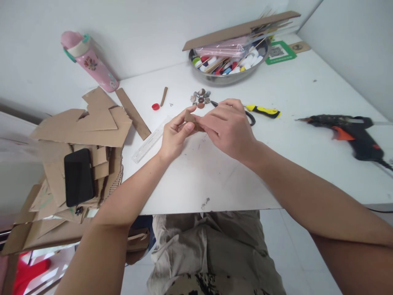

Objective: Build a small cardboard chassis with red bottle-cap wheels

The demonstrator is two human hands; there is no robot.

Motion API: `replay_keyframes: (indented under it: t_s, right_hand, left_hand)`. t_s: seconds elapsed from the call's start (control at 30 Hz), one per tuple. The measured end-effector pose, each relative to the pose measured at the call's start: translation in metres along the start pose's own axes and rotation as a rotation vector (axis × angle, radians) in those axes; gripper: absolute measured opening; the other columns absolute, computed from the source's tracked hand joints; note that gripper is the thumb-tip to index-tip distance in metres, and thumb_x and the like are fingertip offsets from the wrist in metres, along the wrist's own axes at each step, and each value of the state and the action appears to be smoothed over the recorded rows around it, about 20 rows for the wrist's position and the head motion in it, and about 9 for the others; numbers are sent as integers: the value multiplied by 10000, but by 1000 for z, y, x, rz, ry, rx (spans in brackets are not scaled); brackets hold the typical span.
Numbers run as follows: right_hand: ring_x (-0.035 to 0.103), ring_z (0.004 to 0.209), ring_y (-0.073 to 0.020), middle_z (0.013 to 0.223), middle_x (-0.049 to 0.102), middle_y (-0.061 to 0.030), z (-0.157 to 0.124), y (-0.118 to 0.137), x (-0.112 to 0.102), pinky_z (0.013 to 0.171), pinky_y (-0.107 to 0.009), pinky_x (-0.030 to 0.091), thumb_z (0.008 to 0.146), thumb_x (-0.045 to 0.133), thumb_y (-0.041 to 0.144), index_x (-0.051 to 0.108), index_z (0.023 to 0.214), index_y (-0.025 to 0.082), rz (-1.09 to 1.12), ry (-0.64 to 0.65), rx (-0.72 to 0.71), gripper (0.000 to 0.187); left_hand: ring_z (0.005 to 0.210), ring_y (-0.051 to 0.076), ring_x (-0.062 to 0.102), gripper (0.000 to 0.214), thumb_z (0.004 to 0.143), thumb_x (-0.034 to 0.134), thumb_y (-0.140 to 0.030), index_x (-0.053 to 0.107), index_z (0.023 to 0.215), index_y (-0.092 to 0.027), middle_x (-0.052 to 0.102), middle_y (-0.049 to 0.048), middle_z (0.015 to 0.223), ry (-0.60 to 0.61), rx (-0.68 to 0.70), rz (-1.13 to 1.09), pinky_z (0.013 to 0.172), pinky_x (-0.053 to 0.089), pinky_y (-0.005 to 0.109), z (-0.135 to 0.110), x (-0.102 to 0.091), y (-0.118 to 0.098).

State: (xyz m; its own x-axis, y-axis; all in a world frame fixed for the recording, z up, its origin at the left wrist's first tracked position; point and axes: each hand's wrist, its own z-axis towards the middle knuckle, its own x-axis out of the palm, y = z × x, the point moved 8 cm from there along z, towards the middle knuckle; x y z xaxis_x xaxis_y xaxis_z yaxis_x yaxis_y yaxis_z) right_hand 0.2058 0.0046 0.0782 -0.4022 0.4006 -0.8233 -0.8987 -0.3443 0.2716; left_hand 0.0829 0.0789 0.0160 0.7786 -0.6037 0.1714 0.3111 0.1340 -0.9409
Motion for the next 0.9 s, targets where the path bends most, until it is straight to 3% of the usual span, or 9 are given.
replay_keyframes:
  t_s: [0.17,0.33,0.53,0.7,0.9]
  right_hand:
    - [639,896,-250,806,664,-47,-5,1,3,961,-476,464,1191,326,262,755,965,272,25,-135,-144,485]
    - [609,864,-238,785,651,-36,-6,0,3,925,-445,458,1172,369,223,752,953,279,38,-181,-129,445]
    - [630,910,-239,842,670,-26,-7,0,4,1029,-479,458,1138,438,154,753,970,291,43,-224,-120,382]
    - [636,883,-230,814,659,-18,-8,-1,2,1033,-495,482,1144,509,227,743,922,284,61,-223,-120,328]
    - [670,829,-236,802,722,-15,-7,-2,-1,1073,-541,522,1099,535,206,751,891,281,103,-232,-87,310]
  left_hand:
    - [1052,228,853,722,846,869,-794,837,1320,-251,813,16,1013,-13,38,-75,1097,694,488,-1,8,-7]
    - [994,202,846,661,880,857,-763,849,1313,-263,802,17,1014,13,78,-61,1058,714,461,0,12,-14]
    - [992,202,836,673,935,779,-788,839,1318,-238,806,34,1012,41,109,66,990,734,419,-1,12,-19]
    - [1081,229,818,645,914,801,-794,863,1250,-247,826,56,1042,66,136,222,986,733,395,-3,8,-16]
    - [957,204,825,645,976,746,-769,838,1335,-241,834,45,1040,39,115,185,964,746,444,-5,4,-12]
